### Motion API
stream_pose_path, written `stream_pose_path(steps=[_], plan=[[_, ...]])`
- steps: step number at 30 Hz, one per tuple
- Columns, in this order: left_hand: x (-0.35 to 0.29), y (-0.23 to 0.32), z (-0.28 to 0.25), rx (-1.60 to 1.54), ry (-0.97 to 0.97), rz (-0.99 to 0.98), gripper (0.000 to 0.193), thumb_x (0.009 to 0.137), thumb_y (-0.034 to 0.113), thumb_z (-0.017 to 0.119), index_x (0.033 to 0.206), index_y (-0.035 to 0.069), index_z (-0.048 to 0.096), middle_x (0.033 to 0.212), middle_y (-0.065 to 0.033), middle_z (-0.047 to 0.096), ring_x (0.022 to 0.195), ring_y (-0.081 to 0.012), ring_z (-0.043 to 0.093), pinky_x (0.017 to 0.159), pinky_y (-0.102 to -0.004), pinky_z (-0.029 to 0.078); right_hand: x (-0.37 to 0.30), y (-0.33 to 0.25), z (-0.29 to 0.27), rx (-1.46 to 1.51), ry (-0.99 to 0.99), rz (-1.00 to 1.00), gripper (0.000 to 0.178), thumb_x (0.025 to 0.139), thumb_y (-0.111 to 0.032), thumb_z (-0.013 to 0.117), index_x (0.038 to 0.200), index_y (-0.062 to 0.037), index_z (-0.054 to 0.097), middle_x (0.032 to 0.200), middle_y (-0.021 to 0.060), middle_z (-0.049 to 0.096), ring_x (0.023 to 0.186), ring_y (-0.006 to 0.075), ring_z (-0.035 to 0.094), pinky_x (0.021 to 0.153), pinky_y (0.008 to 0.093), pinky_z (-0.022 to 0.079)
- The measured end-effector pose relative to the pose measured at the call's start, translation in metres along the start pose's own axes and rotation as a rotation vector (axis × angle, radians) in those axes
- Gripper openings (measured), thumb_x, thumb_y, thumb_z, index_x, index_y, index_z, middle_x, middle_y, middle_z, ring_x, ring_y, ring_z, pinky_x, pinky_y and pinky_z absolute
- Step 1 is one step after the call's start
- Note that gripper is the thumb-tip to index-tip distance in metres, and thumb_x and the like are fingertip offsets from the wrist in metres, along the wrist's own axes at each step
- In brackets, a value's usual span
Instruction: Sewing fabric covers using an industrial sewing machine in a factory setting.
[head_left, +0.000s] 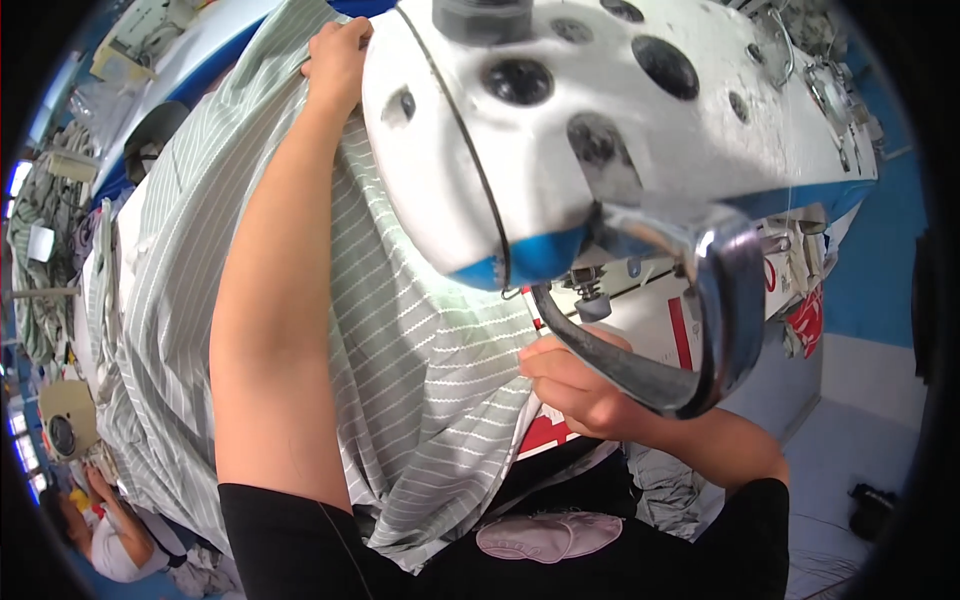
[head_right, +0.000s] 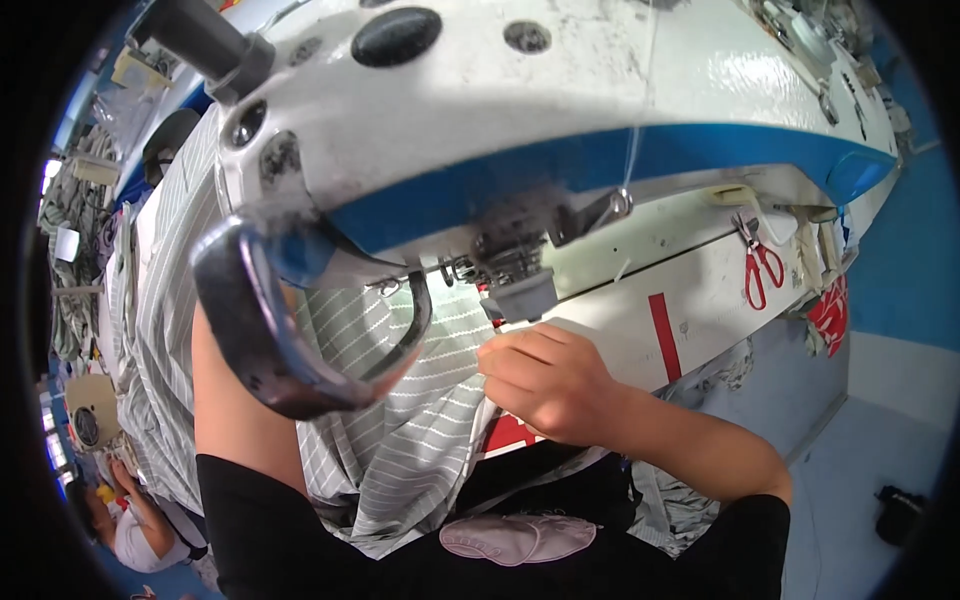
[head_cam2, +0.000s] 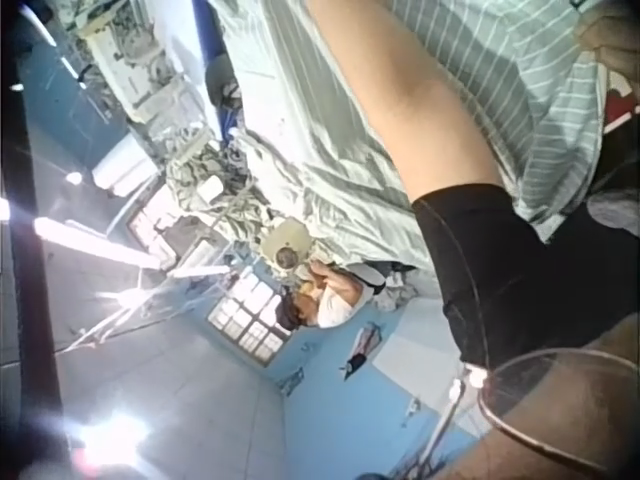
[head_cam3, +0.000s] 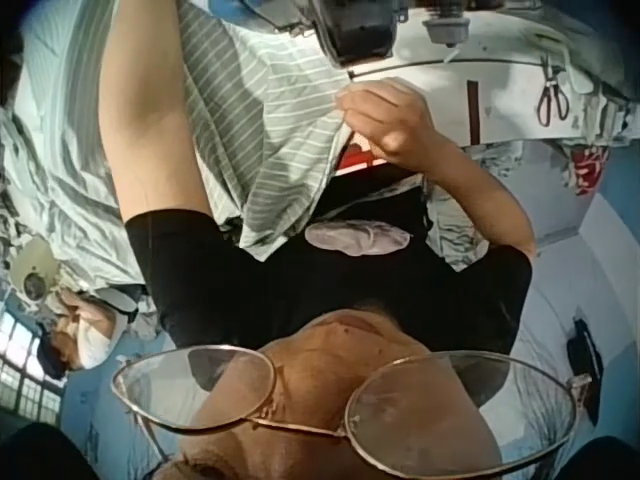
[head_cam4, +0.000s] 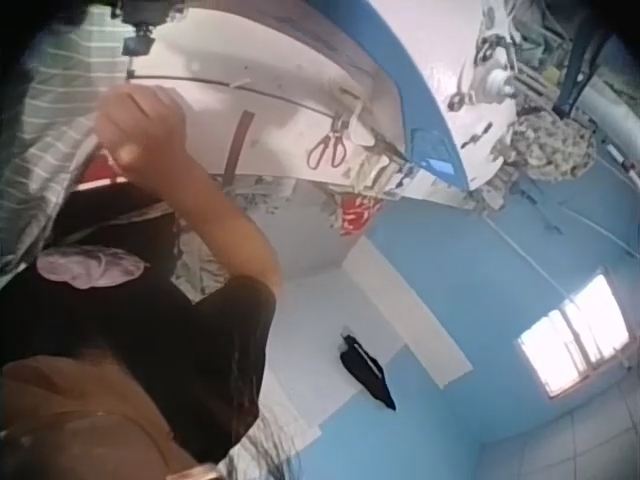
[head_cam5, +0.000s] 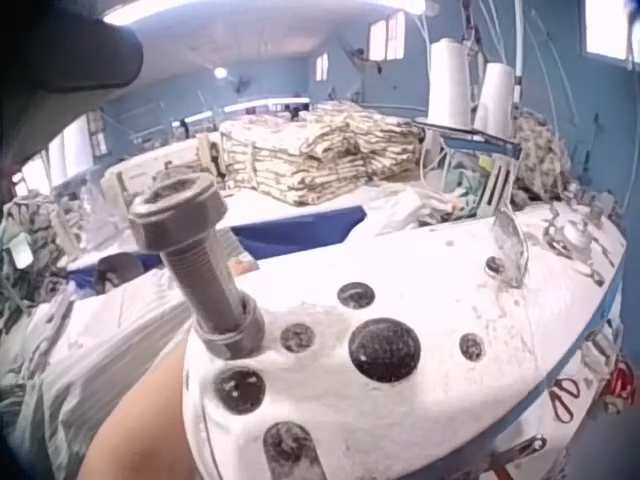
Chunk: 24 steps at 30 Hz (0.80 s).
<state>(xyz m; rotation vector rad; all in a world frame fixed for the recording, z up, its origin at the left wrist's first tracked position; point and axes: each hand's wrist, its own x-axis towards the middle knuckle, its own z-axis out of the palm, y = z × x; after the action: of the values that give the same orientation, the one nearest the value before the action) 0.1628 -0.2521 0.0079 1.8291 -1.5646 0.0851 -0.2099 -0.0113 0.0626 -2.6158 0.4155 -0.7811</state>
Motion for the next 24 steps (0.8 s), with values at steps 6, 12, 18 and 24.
stream_pose_path(steps=[6,12,18,24], plan=[[0.009,-0.026,-0.002,0.036,0.033,0.01,0.018,0.084,0.03,0.077,0.093,0.015,0.072,0.101,-0.0123,0.065,0.105,-0.0358,0.059,0.085,-0.0538,0.04,0.008,-0.002,-0.003,0.03,-0.164,0.086,0.017,0.062,0.003,0.063,0.079,-0.001,0.064,0.098,0.0084,0.069,0.101,0.0248,0.07,0.077,0.0342,0.057],[0.002,-0.027,-0.009,-0.001,-0.037,-0.044,0.028,0.08,0.035,0.082,0.094,0.012,0.072,0.1,-0.011,0.067,0.104,-0.0346,0.061,0.087,-0.0524,0.042,0.007,-0.002,0.007,-0.081,-0.108,0.043,0.018,0.067,0.005,0.063,0.084,-0.0004,0.066,0.099,0.0102,0.069,0.101,0.0262,0.07,0.077,0.0341,0.056],[-0.041,-0.032,-0.098,-0.276,-0.339,-0.144,0.052,0.083,0.033,0.078,0.121,0.005,0.059,0.12,-0.0176,0.061,0.112,-0.032,0.061,0.091,-0.0422,0.05,-0.011,-0.064,0.014,0.032,0.154,0.237,0.022,0.083,0.007,0.063,0.103,0.0004,0.071,0.104,0.0149,0.069,0.096,0.0262,0.07,0.079,0.031,0.056],[-0.195,-0.009,-0.248,0.074,-0.413,-0.056,0.057,0.075,0.048,0.086,0.097,-0.002,0.068,0.102,-0.0153,0.063,0.1,-0.0327,0.061,0.085,-0.039,0.05,-0.097,-0.14,0.041,0.815,-0.178,0.542,0.03,0.094,-0.001,0.066,0.124,-0.0007,0.065,0.11,0.016,0.068,0.093,0.0225,0.07,0.081,0.0299,0.057]])
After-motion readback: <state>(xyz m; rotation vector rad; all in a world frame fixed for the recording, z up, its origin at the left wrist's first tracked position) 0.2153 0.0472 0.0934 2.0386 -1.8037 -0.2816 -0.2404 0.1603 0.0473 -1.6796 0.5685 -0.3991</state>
